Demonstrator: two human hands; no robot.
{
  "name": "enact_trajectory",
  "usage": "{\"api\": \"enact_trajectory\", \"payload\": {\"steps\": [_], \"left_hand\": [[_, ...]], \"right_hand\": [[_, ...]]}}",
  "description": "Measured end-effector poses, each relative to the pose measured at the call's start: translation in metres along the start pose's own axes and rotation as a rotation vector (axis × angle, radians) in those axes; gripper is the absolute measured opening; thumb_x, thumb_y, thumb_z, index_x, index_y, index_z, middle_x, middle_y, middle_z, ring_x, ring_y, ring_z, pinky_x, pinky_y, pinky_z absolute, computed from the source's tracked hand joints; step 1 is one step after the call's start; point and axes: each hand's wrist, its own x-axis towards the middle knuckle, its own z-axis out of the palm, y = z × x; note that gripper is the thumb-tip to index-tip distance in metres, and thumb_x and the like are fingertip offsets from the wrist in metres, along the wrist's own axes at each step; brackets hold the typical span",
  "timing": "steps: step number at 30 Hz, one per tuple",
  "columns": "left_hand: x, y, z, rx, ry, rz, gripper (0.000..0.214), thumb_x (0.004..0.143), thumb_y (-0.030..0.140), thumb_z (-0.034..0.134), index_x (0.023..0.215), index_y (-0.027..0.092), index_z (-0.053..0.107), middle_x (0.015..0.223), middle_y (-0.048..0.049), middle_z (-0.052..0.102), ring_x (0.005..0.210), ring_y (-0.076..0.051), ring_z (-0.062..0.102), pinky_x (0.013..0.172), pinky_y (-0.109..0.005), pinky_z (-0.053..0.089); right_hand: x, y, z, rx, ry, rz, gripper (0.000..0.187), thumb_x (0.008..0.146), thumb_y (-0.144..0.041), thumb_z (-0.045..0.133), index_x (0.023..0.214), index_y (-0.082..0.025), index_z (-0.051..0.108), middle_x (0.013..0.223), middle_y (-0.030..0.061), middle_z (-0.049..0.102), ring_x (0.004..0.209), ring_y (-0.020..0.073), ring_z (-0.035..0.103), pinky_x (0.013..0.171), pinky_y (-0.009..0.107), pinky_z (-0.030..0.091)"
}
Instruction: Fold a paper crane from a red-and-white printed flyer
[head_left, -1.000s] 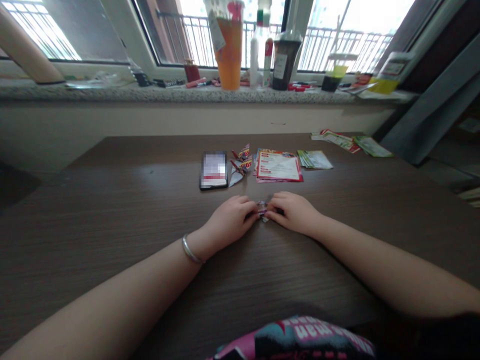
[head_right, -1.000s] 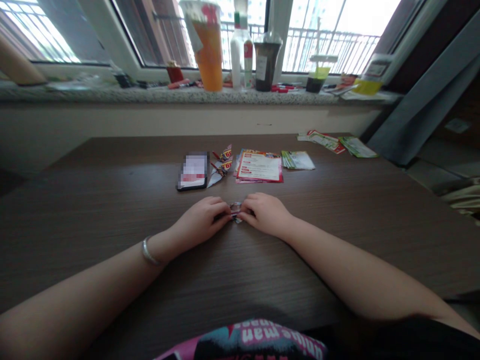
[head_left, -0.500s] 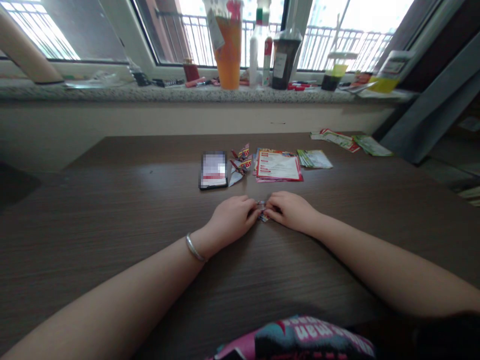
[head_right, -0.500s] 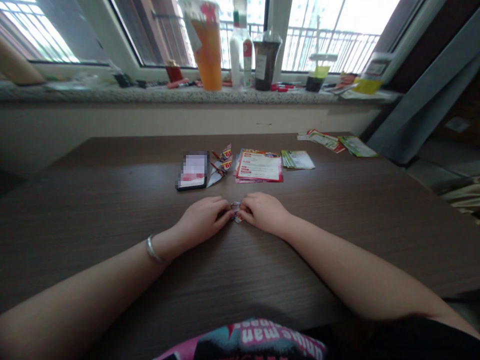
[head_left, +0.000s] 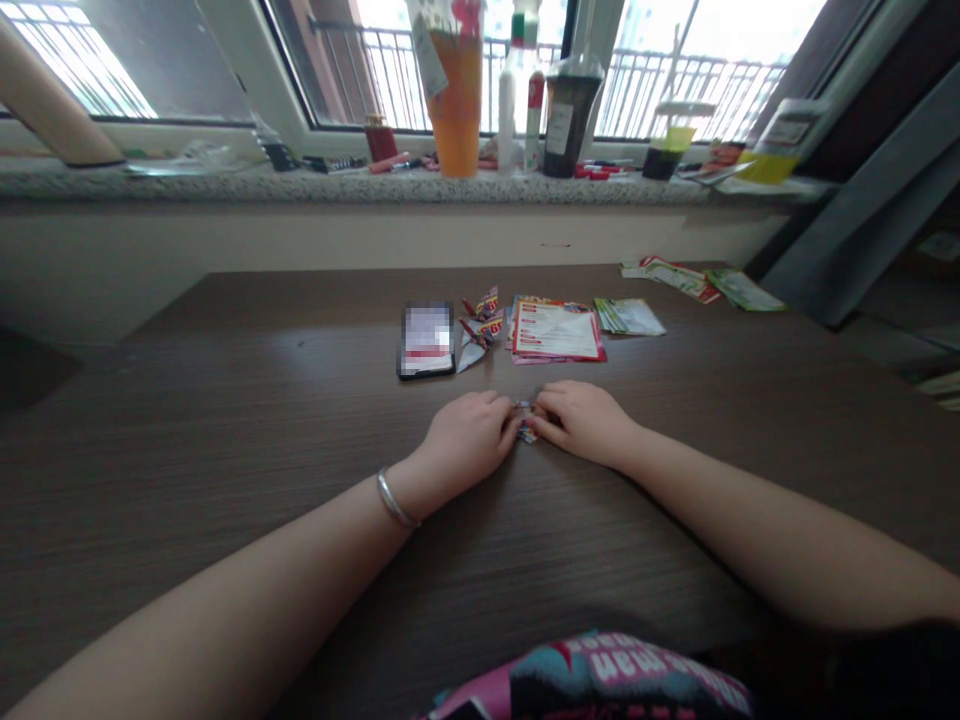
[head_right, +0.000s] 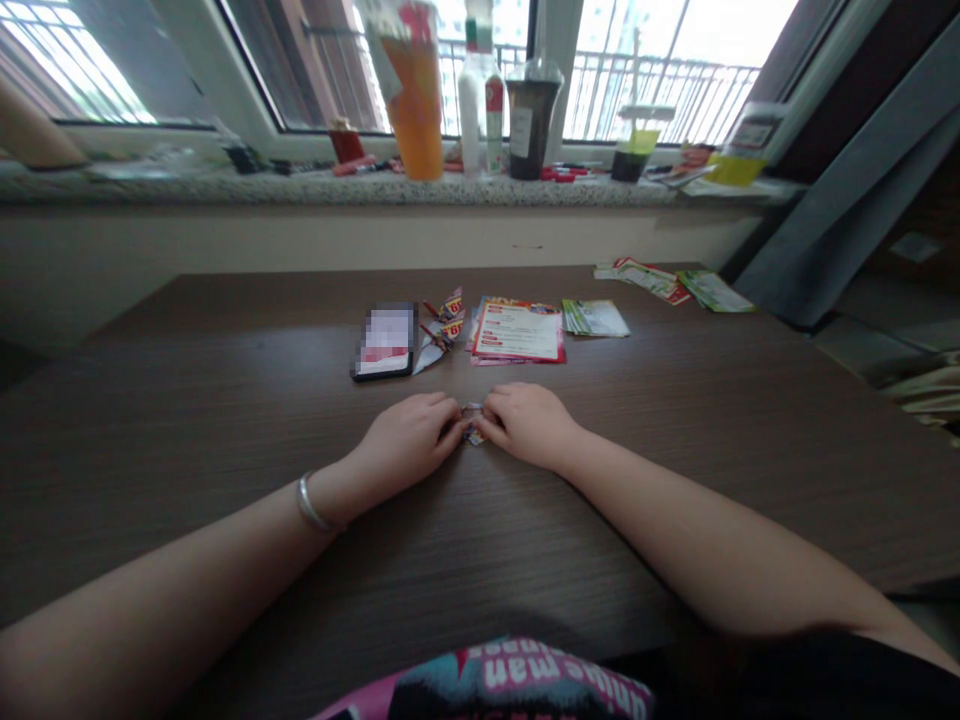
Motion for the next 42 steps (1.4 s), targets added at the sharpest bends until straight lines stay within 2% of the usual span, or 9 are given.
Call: {"api": "enact_trajectory", "payload": {"steps": [7, 17, 24, 31, 36, 39, 42], "left_hand": [[0.0, 0.002, 0.0, 0.029, -0.004, -0.02, 0.03, 0.095, 0.036, 0.041, 0.086, 0.016, 0.061, 0.084, -0.0071, 0.064, 0.08, -0.021, 0.06, 0.071, -0.032, 0.046], [0.003, 0.004, -0.003, 0.038, -0.033, -0.041, 0.027, 0.093, 0.037, 0.044, 0.083, 0.017, 0.06, 0.083, -0.0066, 0.064, 0.079, -0.021, 0.061, 0.069, -0.031, 0.045], [-0.001, 0.002, 0.001, 0.018, 0.006, -0.034, 0.028, 0.094, 0.037, 0.043, 0.083, 0.017, 0.059, 0.083, -0.0065, 0.064, 0.078, -0.019, 0.06, 0.069, -0.029, 0.044], [0.0, 0.0, -0.001, -0.038, -0.018, -0.096, 0.025, 0.093, 0.04, 0.046, 0.088, 0.018, 0.057, 0.082, -0.005, 0.065, 0.074, -0.019, 0.06, 0.061, -0.028, 0.042], [-0.001, -0.005, -0.001, -0.045, -0.011, 0.02, 0.019, 0.093, 0.034, 0.047, 0.092, 0.019, 0.058, 0.09, -0.0036, 0.064, 0.08, -0.017, 0.059, 0.063, -0.025, 0.043], [-0.004, -0.008, 0.0, 0.043, 0.027, 0.173, 0.015, 0.093, 0.025, 0.047, 0.097, 0.02, 0.061, 0.093, -0.0046, 0.063, 0.085, -0.017, 0.057, 0.066, -0.025, 0.044], [-0.008, -0.01, -0.001, 0.086, 0.057, 0.304, 0.018, 0.093, 0.018, 0.046, 0.1, 0.021, 0.063, 0.095, -0.0053, 0.063, 0.084, -0.017, 0.056, 0.071, -0.028, 0.045]], "right_hand": [[0.004, 0.001, 0.001, 0.073, 0.004, 0.033, 0.027, 0.088, -0.036, 0.055, 0.07, -0.018, 0.061, 0.073, 0.004, 0.064, 0.069, 0.0159, 0.056, 0.063, 0.027, 0.031], [0.004, 0.0, -0.002, 0.097, 0.003, 0.046, 0.024, 0.085, -0.037, 0.058, 0.069, -0.018, 0.061, 0.071, 0.003, 0.064, 0.066, 0.0154, 0.055, 0.061, 0.027, 0.03], [0.005, 0.0, -0.002, 0.138, -0.021, 0.055, 0.022, 0.084, -0.034, 0.059, 0.069, -0.018, 0.06, 0.071, 0.0028, 0.064, 0.067, 0.0148, 0.054, 0.061, 0.025, 0.031], [0.006, 0.0, -0.002, 0.132, -0.048, 0.069, 0.021, 0.083, -0.033, 0.059, 0.067, -0.019, 0.057, 0.069, 0.0024, 0.063, 0.066, 0.0152, 0.054, 0.06, 0.025, 0.029], [0.005, 0.0, -0.001, 0.116, -0.042, 0.081, 0.022, 0.084, -0.035, 0.059, 0.069, -0.019, 0.058, 0.069, 0.0025, 0.063, 0.067, 0.016, 0.054, 0.06, 0.026, 0.029], [0.003, 0.001, -0.001, 0.12, -0.036, 0.072, 0.02, 0.084, -0.033, 0.059, 0.069, -0.019, 0.059, 0.07, 0.0028, 0.063, 0.068, 0.0162, 0.054, 0.061, 0.026, 0.03], [0.001, 0.003, 0.0, 0.174, -0.011, 0.058, 0.012, 0.083, -0.031, 0.06, 0.081, -0.019, 0.062, 0.072, 0.0022, 0.063, 0.069, 0.0158, 0.054, 0.062, 0.026, 0.031]]}}
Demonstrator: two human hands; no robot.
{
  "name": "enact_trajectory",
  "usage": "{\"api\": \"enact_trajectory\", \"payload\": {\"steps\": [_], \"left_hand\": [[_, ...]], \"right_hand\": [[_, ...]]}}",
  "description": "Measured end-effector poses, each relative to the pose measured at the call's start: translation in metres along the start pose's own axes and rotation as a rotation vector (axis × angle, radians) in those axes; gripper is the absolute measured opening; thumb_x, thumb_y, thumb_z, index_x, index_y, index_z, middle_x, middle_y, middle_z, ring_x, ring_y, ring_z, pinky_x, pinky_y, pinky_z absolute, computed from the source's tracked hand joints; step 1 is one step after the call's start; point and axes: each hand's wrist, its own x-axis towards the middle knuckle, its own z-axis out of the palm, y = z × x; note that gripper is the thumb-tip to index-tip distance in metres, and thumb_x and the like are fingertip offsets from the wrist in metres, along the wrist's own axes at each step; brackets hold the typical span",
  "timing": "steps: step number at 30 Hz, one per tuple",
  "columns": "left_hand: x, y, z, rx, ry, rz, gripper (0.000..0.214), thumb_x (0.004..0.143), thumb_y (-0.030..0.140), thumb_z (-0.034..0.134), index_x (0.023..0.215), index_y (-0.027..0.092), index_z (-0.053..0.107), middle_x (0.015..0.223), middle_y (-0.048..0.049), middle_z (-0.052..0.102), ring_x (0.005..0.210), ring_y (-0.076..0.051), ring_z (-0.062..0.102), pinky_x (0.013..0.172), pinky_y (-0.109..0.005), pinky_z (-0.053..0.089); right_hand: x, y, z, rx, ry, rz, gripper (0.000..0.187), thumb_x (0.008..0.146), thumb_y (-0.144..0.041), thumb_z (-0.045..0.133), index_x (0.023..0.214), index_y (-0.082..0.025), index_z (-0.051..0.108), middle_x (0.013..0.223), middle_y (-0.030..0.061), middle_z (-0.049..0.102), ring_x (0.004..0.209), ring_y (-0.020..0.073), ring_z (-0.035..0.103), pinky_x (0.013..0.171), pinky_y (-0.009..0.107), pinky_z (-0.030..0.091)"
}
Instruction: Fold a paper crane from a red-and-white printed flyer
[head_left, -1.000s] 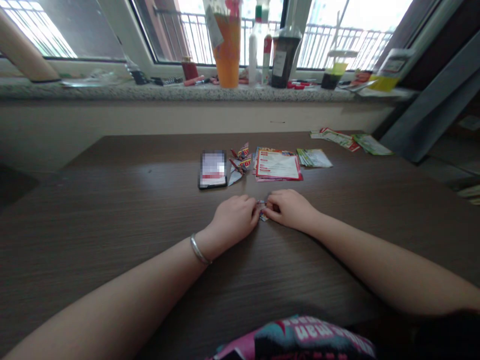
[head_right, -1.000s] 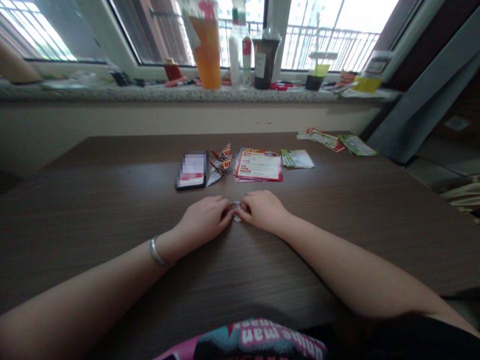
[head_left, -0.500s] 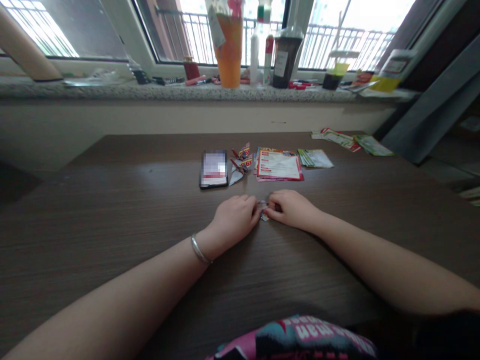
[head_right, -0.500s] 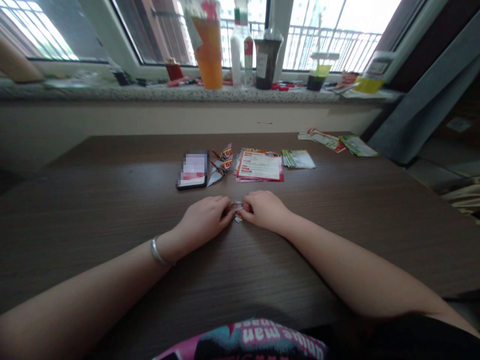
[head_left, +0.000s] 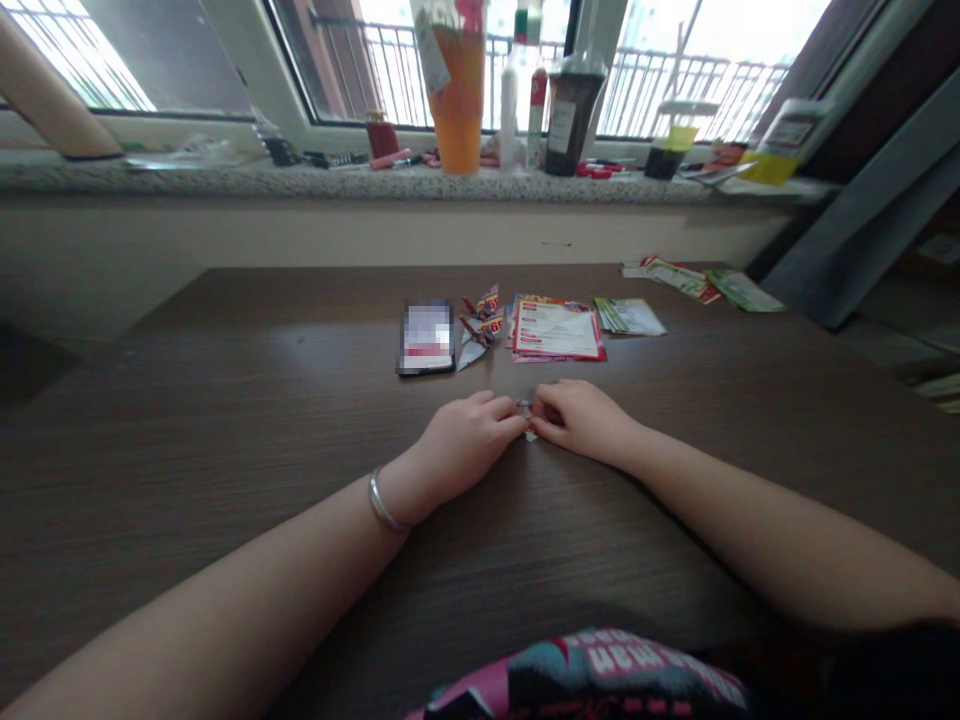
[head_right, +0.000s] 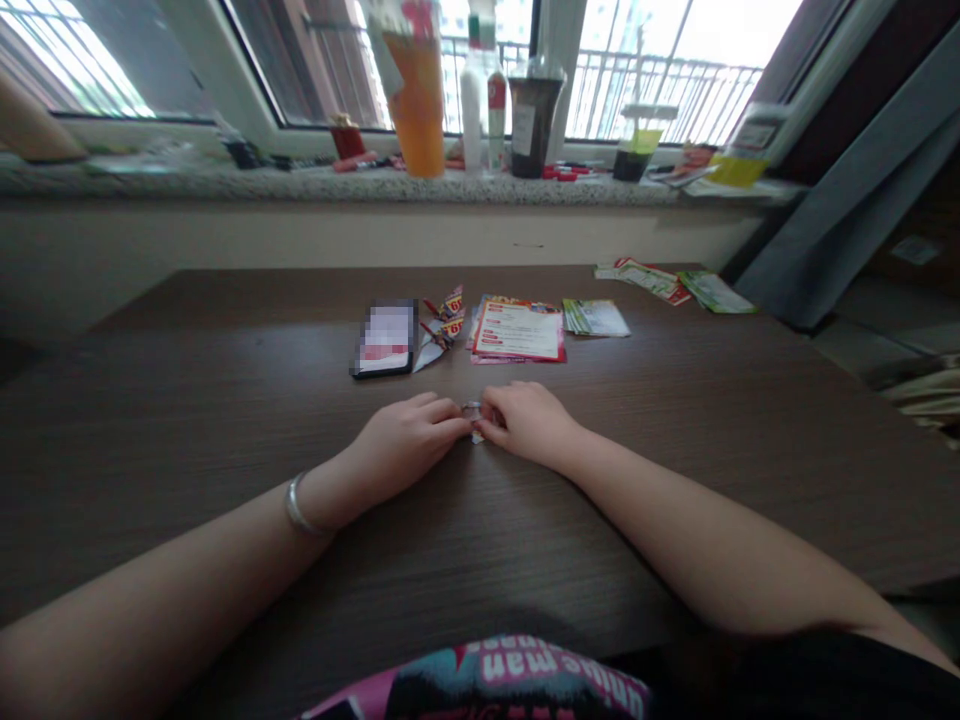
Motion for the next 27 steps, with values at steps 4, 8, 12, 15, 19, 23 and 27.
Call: {"api": "enact_trajectory", "payload": {"steps": [4, 8, 12, 15, 19, 23, 27], "left_hand": [[-0.002, -0.003, -0.002, 0.004, -0.014, 0.067, 0.02, 0.093, 0.017, 0.047, 0.102, 0.022, 0.064, 0.099, -0.0046, 0.063, 0.084, -0.018, 0.056, 0.074, -0.03, 0.047], [-0.002, -0.003, -0.003, -0.01, -0.018, 0.066, 0.02, 0.092, 0.017, 0.048, 0.105, 0.022, 0.063, 0.101, -0.0049, 0.063, 0.087, -0.019, 0.056, 0.077, -0.031, 0.048], [-0.003, -0.001, -0.003, -0.009, -0.025, 0.066, 0.019, 0.091, 0.015, 0.049, 0.104, 0.02, 0.062, 0.1, -0.0056, 0.063, 0.086, -0.019, 0.056, 0.076, -0.032, 0.048], [-0.003, 0.003, -0.005, 0.009, -0.039, 0.072, 0.016, 0.09, 0.013, 0.051, 0.1, 0.018, 0.062, 0.099, -0.0061, 0.063, 0.085, -0.02, 0.056, 0.074, -0.033, 0.049], [0.0, 0.01, -0.01, 0.037, -0.055, 0.04, 0.014, 0.09, 0.014, 0.051, 0.097, 0.017, 0.062, 0.098, -0.0067, 0.063, 0.083, -0.021, 0.056, 0.069, -0.033, 0.049], [0.0, 0.011, -0.015, 0.049, -0.059, 0.048, 0.013, 0.09, 0.015, 0.051, 0.095, 0.018, 0.063, 0.097, -0.0059, 0.063, 0.082, -0.021, 0.057, 0.069, -0.033, 0.049], [-0.006, 0.009, -0.016, 0.056, -0.057, 0.031, 0.019, 0.091, 0.015, 0.049, 0.103, 0.02, 0.063, 0.098, -0.0053, 0.062, 0.083, -0.02, 0.057, 0.07, -0.032, 0.049]], "right_hand": [[-0.003, 0.005, 0.001, 0.088, 0.047, -0.08, 0.01, 0.082, -0.025, 0.062, 0.089, -0.019, 0.063, 0.074, 0.0014, 0.062, 0.071, 0.0153, 0.053, 0.065, 0.025, 0.034], [-0.008, 0.005, -0.001, 0.023, 0.09, -0.248, 0.007, 0.084, -0.021, 0.058, 0.084, -0.019, 0.065, 0.081, 0.0035, 0.064, 0.079, 0.0168, 0.053, 0.073, 0.028, 0.036], [-0.013, 0.001, -0.005, -0.14, 0.102, -0.312, 0.014, 0.086, -0.022, 0.054, 0.087, -0.02, 0.068, 0.087, 0.0056, 0.066, 0.082, 0.0187, 0.053, 0.076, 0.031, 0.035], [-0.014, -0.002, -0.007, -0.202, 0.069, -0.328, 0.017, 0.087, -0.021, 0.053, 0.087, -0.021, 0.07, 0.088, 0.0061, 0.066, 0.081, 0.0189, 0.054, 0.074, 0.031, 0.034], [-0.014, -0.006, -0.012, -0.23, 0.021, -0.329, 0.019, 0.087, -0.021, 0.052, 0.085, -0.02, 0.071, 0.088, 0.0063, 0.067, 0.08, 0.0185, 0.055, 0.072, 0.031, 0.035], [-0.016, -0.012, -0.02, -0.279, -0.021, -0.284, 0.02, 0.088, -0.024, 0.052, 0.088, -0.021, 0.072, 0.088, 0.0051, 0.069, 0.078, 0.018, 0.059, 0.07, 0.03, 0.036], [-0.021, -0.017, -0.028, -0.321, -0.083, -0.223, 0.023, 0.089, -0.025, 0.05, 0.09, -0.023, 0.073, 0.087, 0.0044, 0.07, 0.078, 0.0184, 0.062, 0.069, 0.03, 0.037]]}}
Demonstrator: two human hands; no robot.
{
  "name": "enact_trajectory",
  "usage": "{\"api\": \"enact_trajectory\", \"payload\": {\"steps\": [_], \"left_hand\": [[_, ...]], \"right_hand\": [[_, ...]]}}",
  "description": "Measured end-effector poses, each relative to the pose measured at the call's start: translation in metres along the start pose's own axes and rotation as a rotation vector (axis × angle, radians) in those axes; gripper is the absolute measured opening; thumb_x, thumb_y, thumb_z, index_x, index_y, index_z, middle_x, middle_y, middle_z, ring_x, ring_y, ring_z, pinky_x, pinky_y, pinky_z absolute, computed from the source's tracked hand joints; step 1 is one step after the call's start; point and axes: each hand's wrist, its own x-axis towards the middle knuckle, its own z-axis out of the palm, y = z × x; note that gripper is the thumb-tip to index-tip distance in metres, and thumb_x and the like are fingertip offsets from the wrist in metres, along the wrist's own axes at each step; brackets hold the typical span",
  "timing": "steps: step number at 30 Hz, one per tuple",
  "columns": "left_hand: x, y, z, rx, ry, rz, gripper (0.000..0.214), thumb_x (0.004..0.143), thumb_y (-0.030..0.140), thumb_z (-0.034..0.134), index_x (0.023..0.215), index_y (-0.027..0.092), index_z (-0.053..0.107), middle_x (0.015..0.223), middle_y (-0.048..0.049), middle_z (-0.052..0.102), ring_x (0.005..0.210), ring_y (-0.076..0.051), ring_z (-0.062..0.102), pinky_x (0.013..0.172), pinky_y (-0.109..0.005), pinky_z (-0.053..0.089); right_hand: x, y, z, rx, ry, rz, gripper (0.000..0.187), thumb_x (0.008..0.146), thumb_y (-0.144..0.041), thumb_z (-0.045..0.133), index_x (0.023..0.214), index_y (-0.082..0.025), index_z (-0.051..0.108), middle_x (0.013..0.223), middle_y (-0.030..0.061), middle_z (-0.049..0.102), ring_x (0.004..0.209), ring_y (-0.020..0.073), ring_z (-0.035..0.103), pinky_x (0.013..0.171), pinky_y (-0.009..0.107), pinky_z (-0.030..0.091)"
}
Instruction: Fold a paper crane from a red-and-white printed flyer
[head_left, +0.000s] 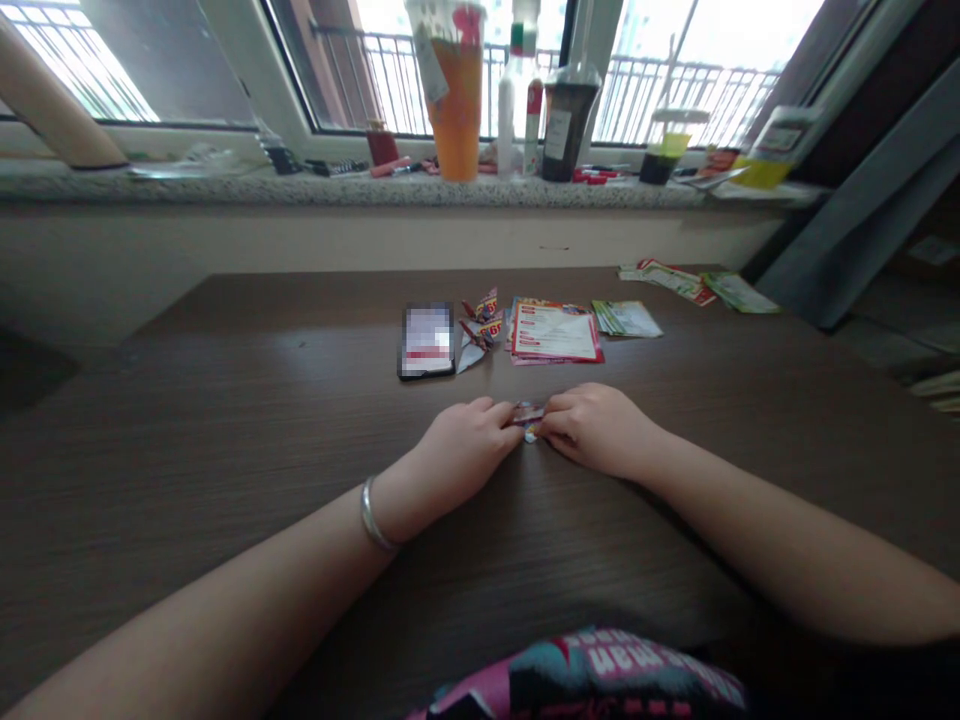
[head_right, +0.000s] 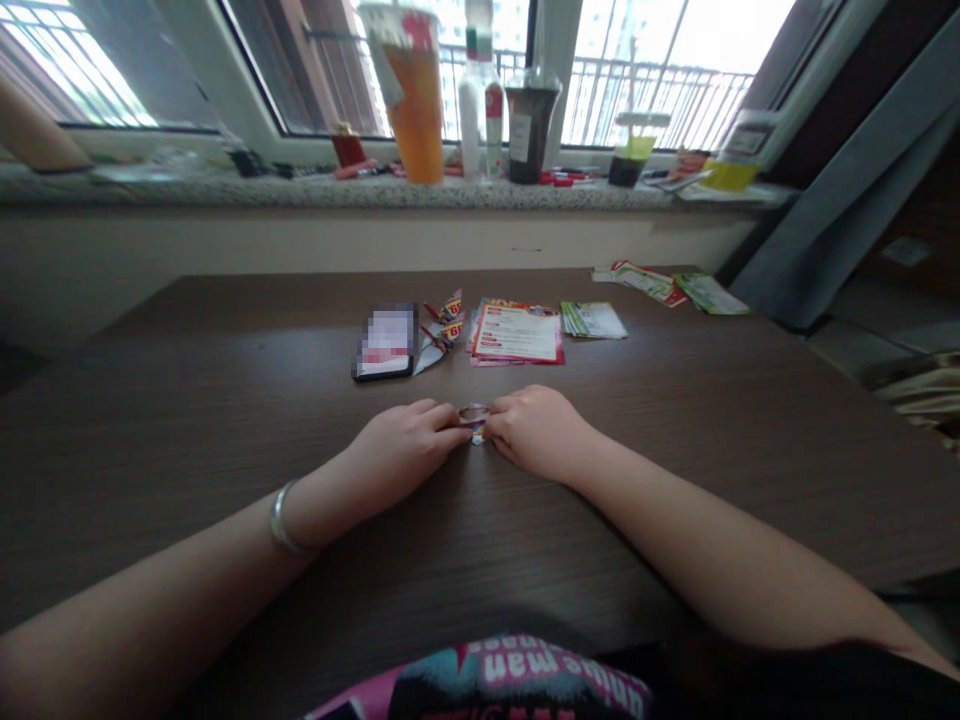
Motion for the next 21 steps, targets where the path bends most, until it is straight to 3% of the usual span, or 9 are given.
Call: {"api": "enact_trajectory", "payload": {"steps": [6, 14, 21], "left_hand": [[-0.005, 0.004, -0.003, 0.035, 0.003, -0.03, 0.017, 0.091, 0.017, 0.049, 0.1, 0.02, 0.064, 0.096, -0.0066, 0.061, 0.081, -0.021, 0.056, 0.063, -0.031, 0.047], [-0.006, 0.003, -0.004, 0.034, 0.003, -0.021, 0.021, 0.09, 0.016, 0.049, 0.104, 0.022, 0.064, 0.095, -0.0064, 0.06, 0.08, -0.02, 0.055, 0.065, -0.031, 0.047], [-0.006, 0.005, 0.0, 0.047, 0.011, -0.054, 0.021, 0.09, 0.017, 0.049, 0.103, 0.021, 0.064, 0.094, -0.0074, 0.061, 0.082, -0.022, 0.056, 0.063, -0.032, 0.047]], "right_hand": [[0.002, -0.005, -0.004, 0.022, 0.0, 0.047, 0.024, 0.089, -0.028, 0.05, 0.09, -0.024, 0.074, 0.09, 0.0051, 0.07, 0.082, 0.0194, 0.063, 0.07, 0.029, 0.038], [-0.002, 0.004, -0.003, 0.094, -0.001, 0.0, 0.022, 0.087, -0.024, 0.053, 0.091, -0.027, 0.074, 0.087, 0.002, 0.071, 0.077, 0.0162, 0.063, 0.07, 0.027, 0.04], [0.0, 0.006, 0.0, 0.106, 0.025, 0.006, 0.02, 0.087, -0.026, 0.055, 0.088, -0.025, 0.075, 0.09, 0.0044, 0.07, 0.083, 0.0185, 0.063, 0.075, 0.03, 0.043]]}}
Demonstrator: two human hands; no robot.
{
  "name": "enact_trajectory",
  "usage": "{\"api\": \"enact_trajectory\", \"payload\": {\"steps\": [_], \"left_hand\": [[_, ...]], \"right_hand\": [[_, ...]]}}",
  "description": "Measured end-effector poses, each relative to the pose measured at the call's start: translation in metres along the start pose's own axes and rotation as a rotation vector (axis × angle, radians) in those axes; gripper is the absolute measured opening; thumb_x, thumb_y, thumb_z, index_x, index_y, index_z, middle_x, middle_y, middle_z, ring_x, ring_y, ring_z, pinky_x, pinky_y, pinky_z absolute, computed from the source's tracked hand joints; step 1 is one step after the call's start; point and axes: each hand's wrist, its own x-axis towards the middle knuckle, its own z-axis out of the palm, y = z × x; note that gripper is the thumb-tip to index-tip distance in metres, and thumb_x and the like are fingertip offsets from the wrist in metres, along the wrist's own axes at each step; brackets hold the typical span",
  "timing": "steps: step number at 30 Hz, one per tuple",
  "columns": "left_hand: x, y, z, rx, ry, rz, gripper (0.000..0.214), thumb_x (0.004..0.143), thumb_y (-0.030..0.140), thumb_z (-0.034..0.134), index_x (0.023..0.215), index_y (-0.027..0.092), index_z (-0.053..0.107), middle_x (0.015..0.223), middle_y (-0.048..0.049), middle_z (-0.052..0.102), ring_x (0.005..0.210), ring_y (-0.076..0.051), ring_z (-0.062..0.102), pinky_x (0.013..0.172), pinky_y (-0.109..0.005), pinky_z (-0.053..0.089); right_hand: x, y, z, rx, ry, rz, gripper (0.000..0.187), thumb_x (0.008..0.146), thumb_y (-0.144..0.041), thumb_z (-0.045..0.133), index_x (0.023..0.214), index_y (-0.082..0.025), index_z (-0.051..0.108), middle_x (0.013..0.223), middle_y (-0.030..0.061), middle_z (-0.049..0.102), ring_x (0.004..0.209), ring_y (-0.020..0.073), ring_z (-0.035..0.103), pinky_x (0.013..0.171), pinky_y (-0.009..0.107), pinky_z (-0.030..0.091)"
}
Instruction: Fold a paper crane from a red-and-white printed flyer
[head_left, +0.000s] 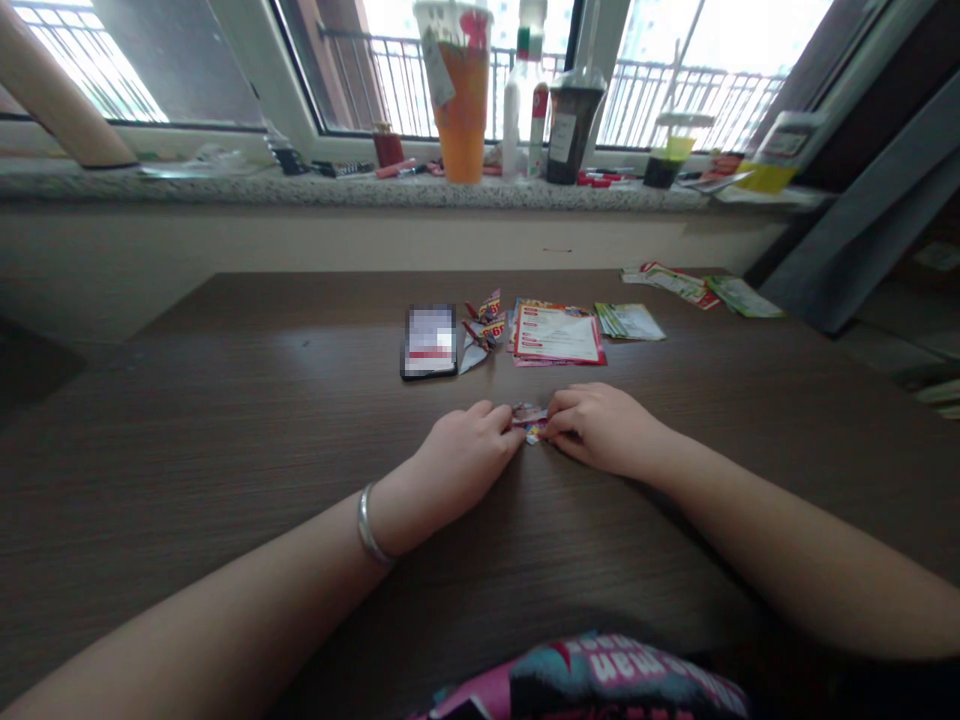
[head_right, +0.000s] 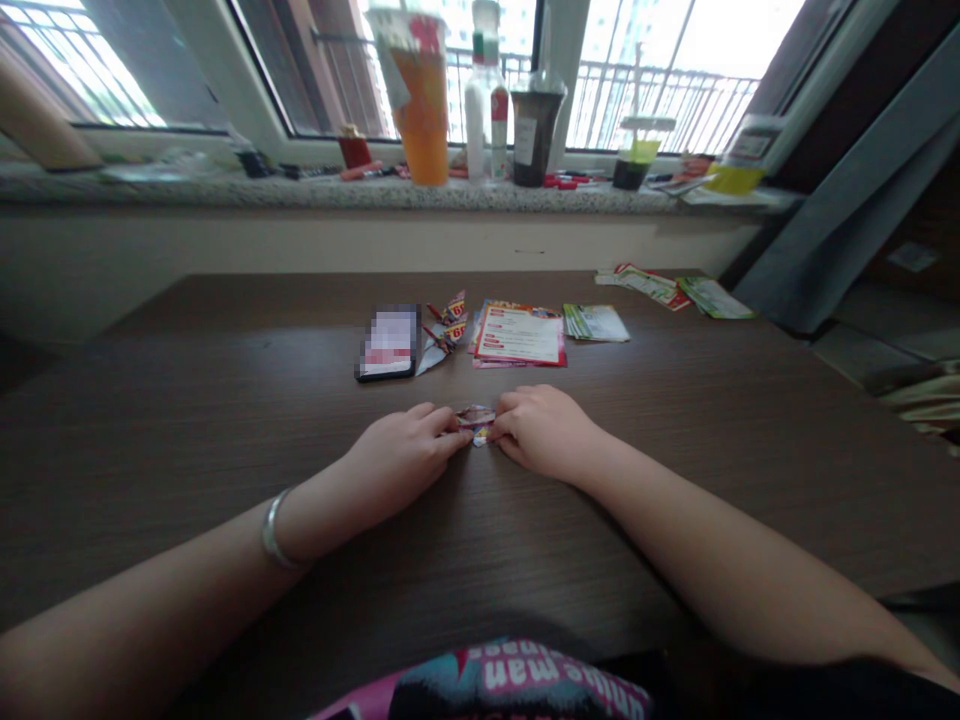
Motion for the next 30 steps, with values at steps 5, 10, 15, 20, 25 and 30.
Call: {"api": "enact_trajectory", "payload": {"steps": [5, 10, 15, 20, 25, 30], "left_hand": [[0.0, 0.002, 0.001, 0.012, -0.022, -0.012, 0.02, 0.089, 0.015, 0.05, 0.102, 0.018, 0.065, 0.093, -0.008, 0.062, 0.081, -0.022, 0.057, 0.062, -0.032, 0.048], [0.0, 0.003, 0.0, 0.023, -0.032, -0.018, 0.022, 0.09, 0.015, 0.049, 0.105, 0.016, 0.065, 0.096, -0.0094, 0.063, 0.082, -0.021, 0.057, 0.063, -0.031, 0.048], [0.0, 0.005, -0.002, 0.02, -0.038, -0.051, 0.022, 0.09, 0.016, 0.048, 0.102, 0.016, 0.066, 0.095, -0.0093, 0.064, 0.081, -0.022, 0.058, 0.063, -0.032, 0.048], [0.0, 0.004, -0.006, 0.011, -0.07, -0.085, 0.019, 0.087, 0.015, 0.05, 0.095, 0.017, 0.068, 0.088, -0.0084, 0.064, 0.078, -0.022, 0.059, 0.062, -0.032, 0.046], [0.001, 0.002, -0.013, -0.016, -0.121, -0.092, 0.018, 0.087, 0.015, 0.051, 0.09, 0.017, 0.068, 0.09, -0.0079, 0.065, 0.077, -0.022, 0.06, 0.062, -0.032, 0.047], [0.002, 0.001, -0.015, -0.047, -0.137, -0.057, 0.02, 0.087, 0.012, 0.049, 0.094, 0.016, 0.068, 0.094, -0.0082, 0.064, 0.08, -0.02, 0.059, 0.069, -0.032, 0.05]], "right_hand": [[0.0, 0.009, -0.003, 0.078, -0.036, -0.051, 0.022, 0.088, -0.023, 0.054, 0.095, -0.026, 0.075, 0.093, 0.0031, 0.071, 0.085, 0.0168, 0.064, 0.079, 0.029, 0.044], [-0.001, 0.005, -0.005, -0.001, -0.051, -0.034, 0.023, 0.089, -0.026, 0.053, 0.094, -0.024, 0.075, 0.092, 0.0054, 0.07, 0.085, 0.0188, 0.063, 0.078, 0.031, 0.044], [0.0, 0.001, -0.006, -0.025, -0.06, -0.003, 0.025, 0.09, -0.028, 0.051, 0.093, -0.023, 0.075, 0.092, 0.0059, 0.069, 0.084, 0.0187, 0.062, 0.078, 0.031, 0.043], [-0.002, 0.004, -0.004, -0.012, -0.055, -0.02, 0.024, 0.09, -0.028, 0.051, 0.093, -0.023, 0.074, 0.094, 0.0053, 0.069, 0.086, 0.0185, 0.062, 0.078, 0.03, 0.043], [-0.003, 0.003, -0.003, -0.015, -0.041, -0.008, 0.023, 0.09, -0.028, 0.052, 0.091, -0.021, 0.075, 0.091, 0.0064, 0.069, 0.082, 0.0188, 0.061, 0.076, 0.031, 0.042], [-0.003, 0.003, -0.003, 0.028, -0.03, -0.001, 0.022, 0.089, -0.027, 0.054, 0.091, -0.021, 0.075, 0.09, 0.0073, 0.068, 0.083, 0.0186, 0.061, 0.078, 0.031, 0.043]]}}
